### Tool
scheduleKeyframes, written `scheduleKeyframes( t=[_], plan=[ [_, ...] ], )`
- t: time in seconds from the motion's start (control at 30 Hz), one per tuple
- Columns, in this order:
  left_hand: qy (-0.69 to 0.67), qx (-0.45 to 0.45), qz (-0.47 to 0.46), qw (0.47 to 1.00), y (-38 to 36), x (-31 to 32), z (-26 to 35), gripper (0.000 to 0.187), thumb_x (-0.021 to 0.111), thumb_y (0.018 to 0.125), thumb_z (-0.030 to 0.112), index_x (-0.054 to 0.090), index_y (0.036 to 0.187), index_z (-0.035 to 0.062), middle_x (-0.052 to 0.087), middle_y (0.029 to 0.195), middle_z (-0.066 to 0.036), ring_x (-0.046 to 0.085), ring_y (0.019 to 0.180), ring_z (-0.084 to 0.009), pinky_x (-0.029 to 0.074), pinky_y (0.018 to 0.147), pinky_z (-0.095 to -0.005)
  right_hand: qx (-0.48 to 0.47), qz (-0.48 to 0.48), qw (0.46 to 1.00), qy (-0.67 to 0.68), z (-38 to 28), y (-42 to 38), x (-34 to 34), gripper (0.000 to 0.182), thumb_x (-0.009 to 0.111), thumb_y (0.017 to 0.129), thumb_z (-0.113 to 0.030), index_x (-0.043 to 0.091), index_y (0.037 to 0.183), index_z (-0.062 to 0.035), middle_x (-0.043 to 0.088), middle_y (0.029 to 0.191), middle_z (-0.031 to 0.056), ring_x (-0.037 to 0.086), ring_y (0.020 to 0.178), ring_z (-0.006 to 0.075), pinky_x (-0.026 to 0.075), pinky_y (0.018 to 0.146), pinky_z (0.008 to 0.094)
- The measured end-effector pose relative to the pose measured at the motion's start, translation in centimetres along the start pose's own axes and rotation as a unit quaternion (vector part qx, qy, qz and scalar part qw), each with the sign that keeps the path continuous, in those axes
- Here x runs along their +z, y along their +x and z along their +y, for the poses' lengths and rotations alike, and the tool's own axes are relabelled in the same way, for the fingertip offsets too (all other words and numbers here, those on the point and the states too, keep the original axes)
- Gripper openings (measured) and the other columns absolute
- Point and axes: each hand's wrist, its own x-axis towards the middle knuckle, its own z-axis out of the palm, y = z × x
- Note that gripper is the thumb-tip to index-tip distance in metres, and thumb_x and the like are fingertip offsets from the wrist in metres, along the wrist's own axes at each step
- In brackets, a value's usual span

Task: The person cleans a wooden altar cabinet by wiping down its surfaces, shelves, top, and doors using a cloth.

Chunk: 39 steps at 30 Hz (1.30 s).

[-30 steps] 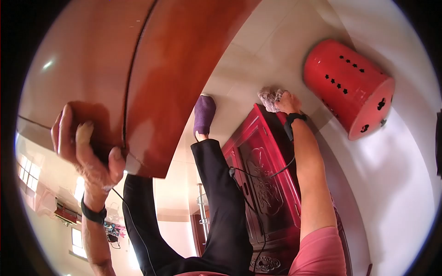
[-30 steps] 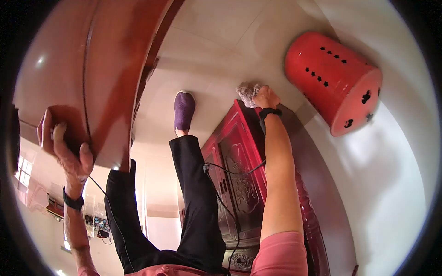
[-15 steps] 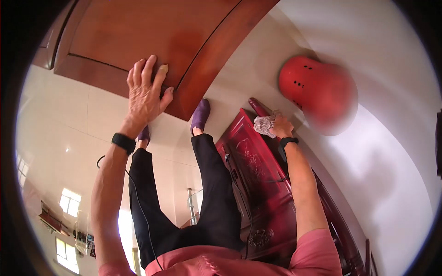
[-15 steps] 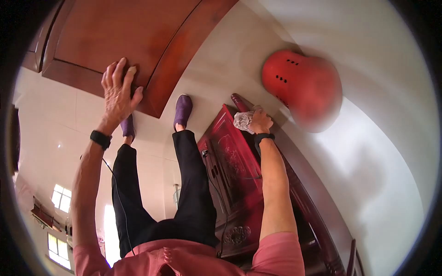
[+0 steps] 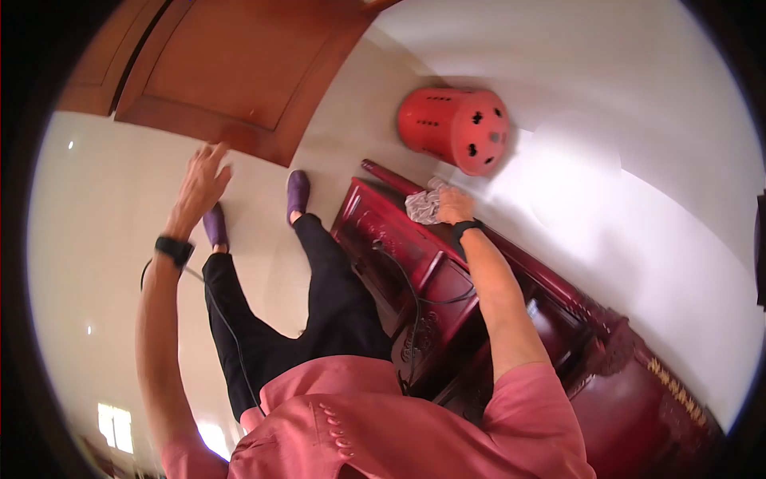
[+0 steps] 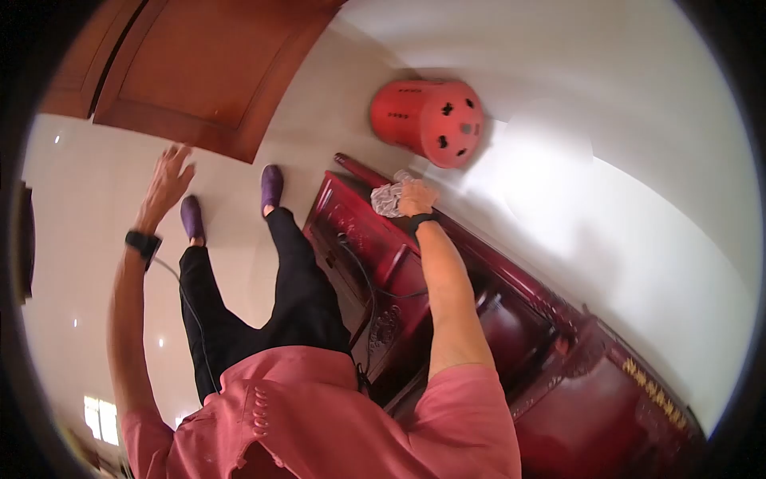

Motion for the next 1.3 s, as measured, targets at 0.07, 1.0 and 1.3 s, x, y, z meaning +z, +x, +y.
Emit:
scheduleKeyframes(
  t=[0.07,1.0,1.3],
  plan=[
    [0.059,0.016,0.039,0.997,-4.7,0.1,-2.3,0.034,0.057,0.083,0.013,0.050,0.115,0.0017,0.054,0.108,-0.023,0.049,0.104,-0.0409,0.040,0.090,-0.0471,0.021,0.024,0.999,0.005,1.1,-1.5,0.2,0.057,0.067,0.073,-0.021,0.047,0.127,-0.0190,0.052,0.124,0.0076,0.050,0.117,0.0307,0.040,0.092,0.0529],
    [-0.166,-0.254,-0.024,0.953,-16.8,-4.3,-5.0,0.040,0.056,0.087,0.027,0.048,0.122,0.0104,0.061,0.095,-0.018,0.058,0.089,-0.0268,0.047,0.077,-0.0414,-0.156,0.130,0.805,0.557,-10.3,-13.7,-6.1,0.067,0.072,0.066,-0.046,0.057,0.108,0.0048,0.065,0.097,0.0231,0.063,0.094,0.0315,0.049,0.081,0.0381],
    [-0.292,-0.080,-0.153,0.941,-7.5,-5.9,10.1,0.054,0.062,0.084,0.030,0.042,0.132,0.0121,0.055,0.114,-0.023,0.056,0.095,-0.0294,0.048,0.078,-0.0400,-0.233,0.046,0.495,0.836,-20.4,-23.8,-4.1,0.052,0.061,0.087,-0.037,0.049,0.121,0.0002,0.060,0.100,0.0076,0.057,0.087,0.0145,0.049,0.077,0.0283]
  ],
)
